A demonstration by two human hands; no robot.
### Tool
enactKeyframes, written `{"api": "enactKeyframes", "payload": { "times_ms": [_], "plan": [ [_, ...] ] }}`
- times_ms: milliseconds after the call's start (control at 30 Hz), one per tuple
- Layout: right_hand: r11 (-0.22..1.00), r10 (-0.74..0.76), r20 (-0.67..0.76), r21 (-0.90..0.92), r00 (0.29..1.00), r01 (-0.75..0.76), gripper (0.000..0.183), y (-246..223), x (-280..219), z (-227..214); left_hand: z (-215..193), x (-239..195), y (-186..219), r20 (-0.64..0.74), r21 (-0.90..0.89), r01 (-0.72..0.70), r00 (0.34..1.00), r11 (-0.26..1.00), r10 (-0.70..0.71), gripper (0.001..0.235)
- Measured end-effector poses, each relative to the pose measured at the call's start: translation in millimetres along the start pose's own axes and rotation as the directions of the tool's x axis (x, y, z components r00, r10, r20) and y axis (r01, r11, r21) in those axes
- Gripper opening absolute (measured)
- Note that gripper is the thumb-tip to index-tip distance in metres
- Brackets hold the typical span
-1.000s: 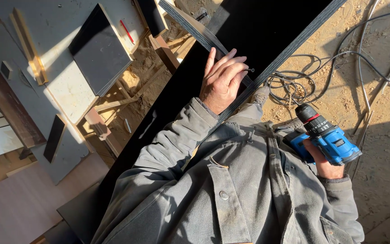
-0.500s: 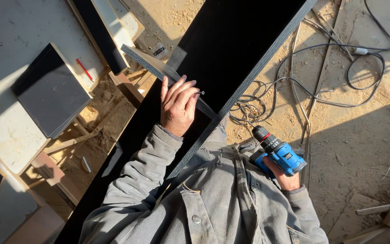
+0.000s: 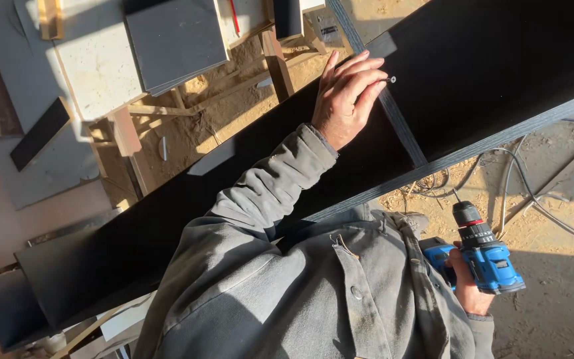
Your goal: The person positions a black shelf panel into a cabinet frame, marks screw locations with a pencil, and uses a cordless drill to drive screws into the panel to secure it. The person repeats the marking and drilling steps on the opposite side of the panel.
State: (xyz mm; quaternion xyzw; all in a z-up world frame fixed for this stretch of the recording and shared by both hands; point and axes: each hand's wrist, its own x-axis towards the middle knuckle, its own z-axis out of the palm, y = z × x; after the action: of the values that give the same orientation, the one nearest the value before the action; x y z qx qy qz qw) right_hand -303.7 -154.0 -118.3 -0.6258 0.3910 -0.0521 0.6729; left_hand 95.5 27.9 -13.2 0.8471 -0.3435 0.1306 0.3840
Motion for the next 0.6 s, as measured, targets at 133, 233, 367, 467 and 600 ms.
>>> {"api": "enactKeyframes", "payload": {
  "times_ms": [133, 233, 367, 467, 600],
  "plan": [
    [1.0, 0.015, -0.023, 0.016, 1.0, -0.015, 0.029, -14.7, 0.1, 6.3, -0.9, 2.1, -21.6, -0.025, -0.013, 0.051, 0.998, 0.999, -0.051, 0.011],
    [0.999, 0.027, -0.029, -0.019, 0.999, -0.028, 0.029, -14.4, -0.7, 6.2, -2.4, 2.9, -52.3, -0.097, 0.037, 0.089, 0.992, 0.995, -0.085, 0.01],
    [0.997, 0.051, -0.044, -0.049, 0.998, -0.053, 0.031, -17.5, -1.2, 6.5, 13.5, -14.4, -137.0, -0.266, -0.301, 0.288, 0.89, 0.909, -0.369, 0.015],
    [0.996, 0.074, -0.066, -0.04, 0.995, -0.077, 0.033, -18.3, -0.5, 10.2, 27.5, -25.0, -209.7, -0.269, -0.434, 0.417, 0.786, 0.798, -0.557, 0.019],
    [0.994, 0.108, -0.091, -0.025, 0.99, -0.111, 0.036, -12.1, -1.4, 7.9, 41.4, -33.1, -279.1, -0.25, -0.655, 0.368, 0.718, 0.66, -0.649, 0.026]
  ]
}}
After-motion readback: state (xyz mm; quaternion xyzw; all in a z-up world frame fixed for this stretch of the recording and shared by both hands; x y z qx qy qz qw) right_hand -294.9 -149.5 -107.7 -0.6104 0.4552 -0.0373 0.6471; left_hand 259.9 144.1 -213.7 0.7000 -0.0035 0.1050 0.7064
